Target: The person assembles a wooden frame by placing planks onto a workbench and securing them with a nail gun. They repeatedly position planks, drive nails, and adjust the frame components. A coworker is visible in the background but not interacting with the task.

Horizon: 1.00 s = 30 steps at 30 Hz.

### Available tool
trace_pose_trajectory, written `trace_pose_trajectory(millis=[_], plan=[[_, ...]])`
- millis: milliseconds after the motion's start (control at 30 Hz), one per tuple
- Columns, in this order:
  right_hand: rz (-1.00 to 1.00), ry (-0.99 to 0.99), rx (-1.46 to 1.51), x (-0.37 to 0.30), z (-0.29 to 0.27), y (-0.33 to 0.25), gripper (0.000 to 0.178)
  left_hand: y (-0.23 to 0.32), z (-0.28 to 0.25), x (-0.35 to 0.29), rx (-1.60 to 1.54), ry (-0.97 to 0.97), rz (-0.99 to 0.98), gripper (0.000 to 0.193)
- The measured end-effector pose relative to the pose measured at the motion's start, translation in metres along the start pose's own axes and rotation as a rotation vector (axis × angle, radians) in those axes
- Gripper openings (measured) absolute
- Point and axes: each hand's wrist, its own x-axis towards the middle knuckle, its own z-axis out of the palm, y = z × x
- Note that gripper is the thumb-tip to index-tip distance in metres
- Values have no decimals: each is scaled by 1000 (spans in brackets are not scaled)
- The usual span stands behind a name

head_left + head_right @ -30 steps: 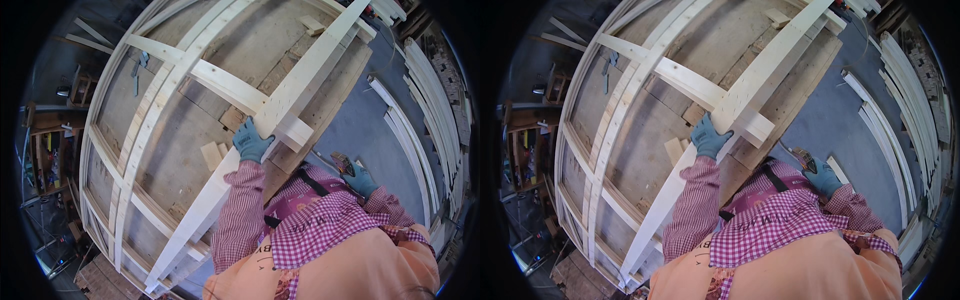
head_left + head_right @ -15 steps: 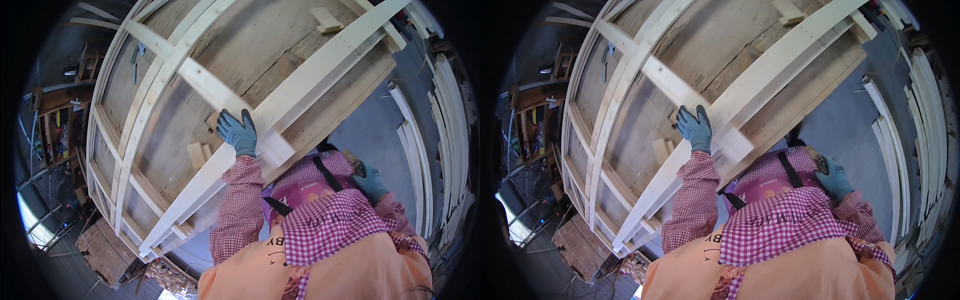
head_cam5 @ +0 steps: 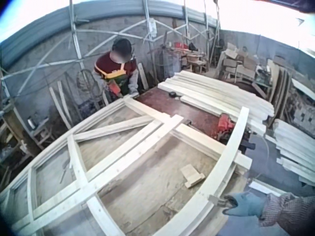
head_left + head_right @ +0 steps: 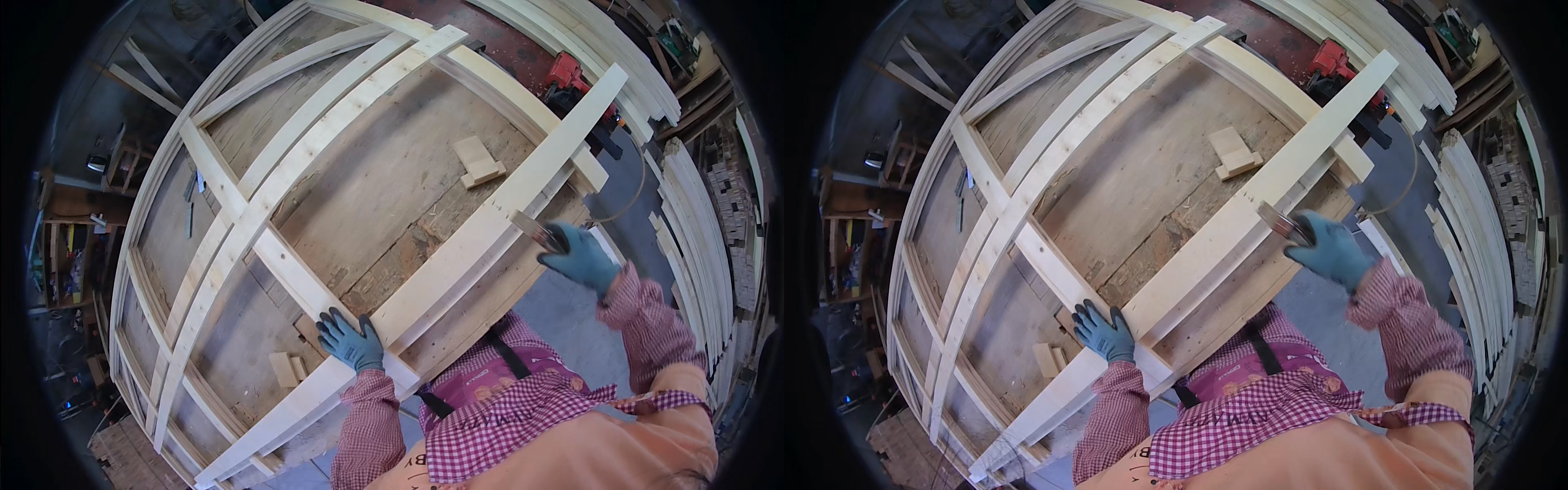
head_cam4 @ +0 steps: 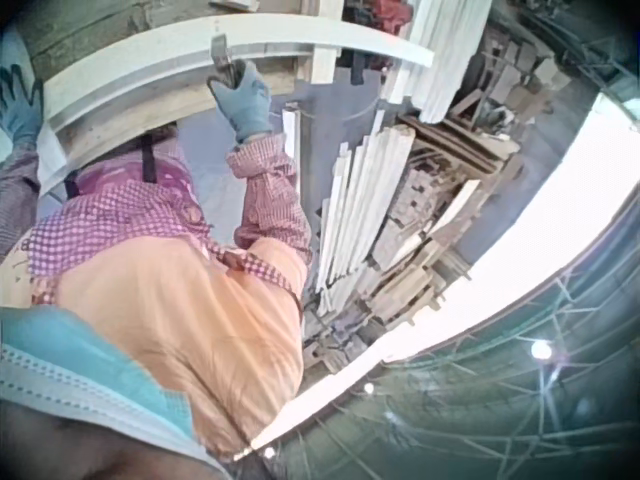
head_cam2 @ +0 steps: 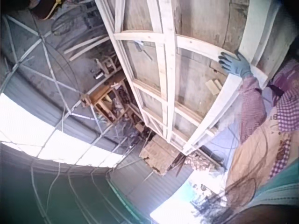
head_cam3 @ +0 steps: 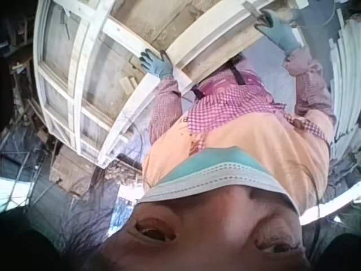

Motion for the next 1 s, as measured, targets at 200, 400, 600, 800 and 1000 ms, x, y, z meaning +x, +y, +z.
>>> trace_pose_trajectory(millis=[200, 400, 600, 800, 1000], plan=[[-269, 117, -335, 181, 25, -42, 38, -1, -13, 2, 6, -77, -31, 67], [-656, 265, -210, 347, 17, -25, 43, -7, -18, 6, -64, -116, -19, 75], [-10, 496, -263, 535, -97, 167, 41, 8, -28, 17, -84, -214, -83, 76], [43, 170, -572, 584, -60, 163, 63, 20, -37, 25, -90, -252, -108, 73], [129, 413, -531, 621, -75, 180, 50, 14, -31, 30, -96, -268, -143, 79]])
